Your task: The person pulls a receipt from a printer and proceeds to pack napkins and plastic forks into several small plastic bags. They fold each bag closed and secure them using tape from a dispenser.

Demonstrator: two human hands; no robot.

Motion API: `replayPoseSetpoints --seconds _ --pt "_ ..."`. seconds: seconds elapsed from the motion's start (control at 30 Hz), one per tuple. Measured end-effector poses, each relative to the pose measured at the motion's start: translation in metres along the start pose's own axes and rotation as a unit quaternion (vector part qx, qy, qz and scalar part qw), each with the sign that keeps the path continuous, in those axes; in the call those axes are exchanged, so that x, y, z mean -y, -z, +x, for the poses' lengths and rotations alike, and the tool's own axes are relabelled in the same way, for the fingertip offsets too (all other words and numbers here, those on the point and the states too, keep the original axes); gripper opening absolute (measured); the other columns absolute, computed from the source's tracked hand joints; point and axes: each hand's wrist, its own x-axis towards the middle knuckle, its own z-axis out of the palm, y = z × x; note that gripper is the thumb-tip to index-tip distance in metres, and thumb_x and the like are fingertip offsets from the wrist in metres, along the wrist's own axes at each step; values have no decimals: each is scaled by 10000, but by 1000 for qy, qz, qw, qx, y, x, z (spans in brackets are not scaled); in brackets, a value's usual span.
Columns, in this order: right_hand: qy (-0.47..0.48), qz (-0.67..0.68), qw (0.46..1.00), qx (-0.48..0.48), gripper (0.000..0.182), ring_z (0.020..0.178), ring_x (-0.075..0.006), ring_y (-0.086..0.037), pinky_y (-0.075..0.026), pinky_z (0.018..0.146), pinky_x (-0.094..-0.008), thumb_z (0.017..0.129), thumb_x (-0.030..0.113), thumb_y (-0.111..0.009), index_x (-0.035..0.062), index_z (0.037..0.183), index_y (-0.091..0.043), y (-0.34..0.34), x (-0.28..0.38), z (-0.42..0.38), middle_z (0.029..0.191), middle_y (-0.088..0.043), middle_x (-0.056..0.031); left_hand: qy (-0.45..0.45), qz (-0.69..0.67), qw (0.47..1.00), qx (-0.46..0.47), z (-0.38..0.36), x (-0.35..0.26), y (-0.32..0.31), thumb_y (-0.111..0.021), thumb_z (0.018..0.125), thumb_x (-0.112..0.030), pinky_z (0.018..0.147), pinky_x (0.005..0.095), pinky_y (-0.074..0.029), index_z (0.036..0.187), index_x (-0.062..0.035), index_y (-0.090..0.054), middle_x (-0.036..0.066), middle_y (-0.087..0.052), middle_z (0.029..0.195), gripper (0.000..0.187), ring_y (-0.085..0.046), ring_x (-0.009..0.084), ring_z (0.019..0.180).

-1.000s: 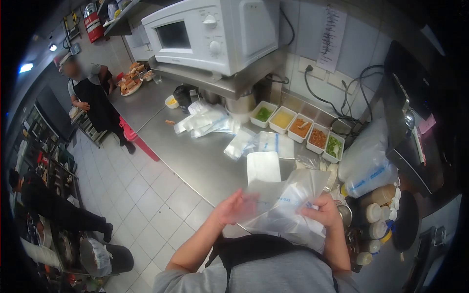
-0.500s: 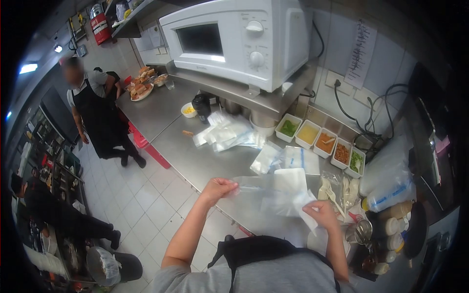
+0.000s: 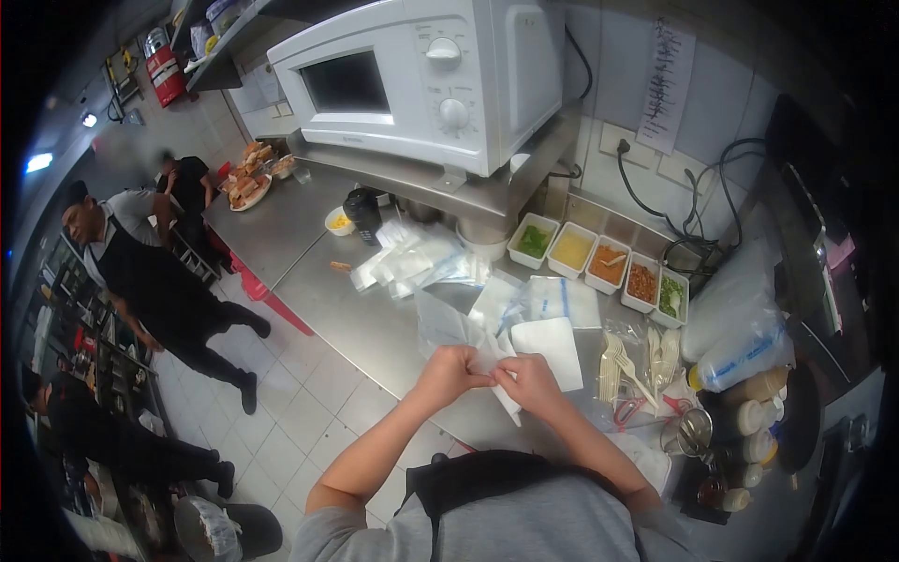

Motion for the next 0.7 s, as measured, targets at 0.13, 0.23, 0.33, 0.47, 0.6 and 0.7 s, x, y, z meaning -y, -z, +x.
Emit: replayPoseSetpoints --seconds 0.13,0.23,0.33,0.47,0.6,0.7 --pt "-5 12 1000 -12 149 625 -375 -574 -454 593 -431 768 157 -621 20 726 -659 -5 -19 -9 651 -579 -209 103 -120 987 4 -5 20 -1 -836 648 -154 458 216 -367 557 -54 -506 -28 -502 518 357 -431 38 500" --pt "-46 -24 999 -10 161 659 -373 -586 -462 624 -423 768 164 -627 13 720 -657 -12 -47 -17 678 -597 -208 161 -132 970 -128 -6 33 9 -825 668 -141 460 197 -364 576 -68 -515 -54 -506 537 331 -426 27 499" --pt "-54 43 997 19 156 675 -375 -589 -468 664 -407 752 166 -653 10 742 -655 -7 -50 -26 692 -608 -199 123 -73 980 -136 -10 22 2 -806 668 -98 487 228 -415 639 -40 -544 -4 -543 574 270 -498 69 524" --pt "-68 19 997 16 155 740 -363 -594 -467 708 -385 727 140 -684 22 823 -656 14 -48 -37 793 -625 -197 53 4 990 -133 -17 -1 -20 -764 657 -35 543 300 -473 733 -31 -577 92 -598 801 201 -585 178 595" --pt "-68 39 997 -18 234 825 -319 -592 -461 754 -346 705 76 -697 35 930 -645 38 -43 -52 937 -614 -175 16 83 990 -111 -27 -5 -38 -708 692 -40 593 341 -494 814 -42 -582 116 -565 961 175 -608 236 658" --pt "-70 149 986 11 284 874 -241 -600 -461 791 -305 711 53 -695 33 990 -646 34 -46 -61 988 -625 -130 12 211 978 -2 -33 4 -47 -633 737 -30 649 379 -511 886 -51 -581 120 -544 1037 159 -623 290 737"
